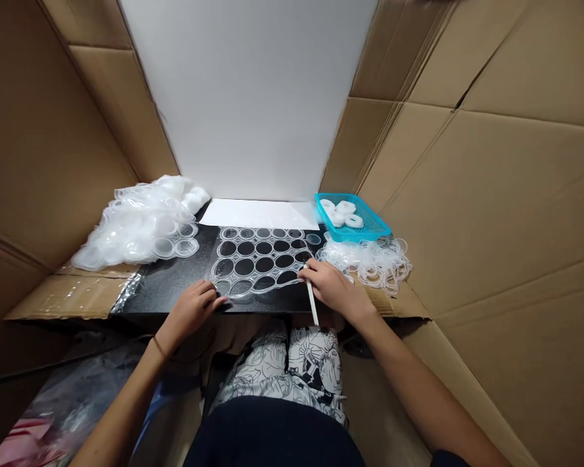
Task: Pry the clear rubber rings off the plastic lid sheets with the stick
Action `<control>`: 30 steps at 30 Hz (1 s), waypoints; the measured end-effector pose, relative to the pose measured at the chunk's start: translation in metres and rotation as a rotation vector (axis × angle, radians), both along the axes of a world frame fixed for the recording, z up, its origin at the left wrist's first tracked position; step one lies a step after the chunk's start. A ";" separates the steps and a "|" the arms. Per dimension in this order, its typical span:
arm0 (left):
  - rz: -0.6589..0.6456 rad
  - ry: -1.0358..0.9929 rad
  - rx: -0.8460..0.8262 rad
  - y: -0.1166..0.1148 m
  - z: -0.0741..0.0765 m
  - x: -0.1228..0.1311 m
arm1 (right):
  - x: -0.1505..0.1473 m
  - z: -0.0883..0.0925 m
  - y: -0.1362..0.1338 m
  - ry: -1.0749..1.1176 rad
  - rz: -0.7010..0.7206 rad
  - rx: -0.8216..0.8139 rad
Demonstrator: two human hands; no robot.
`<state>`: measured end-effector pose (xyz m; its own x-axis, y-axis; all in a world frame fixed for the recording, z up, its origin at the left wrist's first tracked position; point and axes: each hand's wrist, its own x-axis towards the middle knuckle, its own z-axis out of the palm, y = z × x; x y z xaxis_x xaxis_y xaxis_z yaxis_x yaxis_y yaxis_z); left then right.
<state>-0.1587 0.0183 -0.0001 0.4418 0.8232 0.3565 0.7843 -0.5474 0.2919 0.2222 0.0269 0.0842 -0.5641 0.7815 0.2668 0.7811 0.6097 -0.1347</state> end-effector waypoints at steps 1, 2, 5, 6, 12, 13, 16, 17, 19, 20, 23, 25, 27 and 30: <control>0.004 -0.006 -0.006 0.000 0.000 -0.001 | -0.001 0.001 0.000 0.060 0.003 0.030; 0.007 -0.010 -0.012 0.000 0.000 -0.001 | -0.002 0.003 0.000 0.142 0.007 0.059; -0.016 -0.004 -0.028 0.000 0.002 0.002 | -0.009 0.003 -0.004 0.382 -0.027 0.166; -0.038 0.001 -0.030 0.000 0.004 0.004 | -0.012 0.003 -0.005 0.426 -0.043 0.206; -0.028 -0.060 0.081 0.001 0.018 0.001 | -0.023 -0.013 -0.023 0.450 -0.080 0.422; -0.010 -0.076 0.106 0.000 0.021 -0.003 | -0.023 -0.018 -0.028 0.442 -0.071 0.446; -0.039 -0.071 0.157 -0.013 0.029 -0.013 | -0.022 -0.035 -0.048 0.402 -0.045 0.419; -0.069 -0.052 0.172 -0.019 0.029 -0.015 | -0.021 -0.041 -0.056 0.385 -0.042 0.390; -0.124 -0.007 0.202 -0.035 0.025 -0.015 | -0.020 -0.053 -0.072 0.350 -0.045 0.327; -0.137 0.012 0.212 -0.043 0.022 -0.014 | -0.019 -0.058 -0.079 0.337 -0.039 0.295; -0.124 0.037 0.202 -0.063 0.011 -0.014 | -0.016 -0.071 -0.096 0.311 0.003 0.168; -0.107 0.046 0.171 -0.072 0.005 -0.015 | -0.012 -0.076 -0.103 0.296 0.042 0.054; -0.101 0.060 0.122 -0.078 0.003 -0.018 | -0.007 -0.076 -0.107 0.277 0.080 -0.070; -0.112 0.069 0.034 -0.086 0.004 -0.022 | 0.002 -0.065 -0.106 0.256 0.142 -0.227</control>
<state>-0.1803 -0.0679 0.0040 0.5549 0.7551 0.3492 0.7352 -0.6415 0.2190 0.2246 -0.0793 0.0193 -0.6086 0.7557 0.2418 0.6146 0.6417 -0.4588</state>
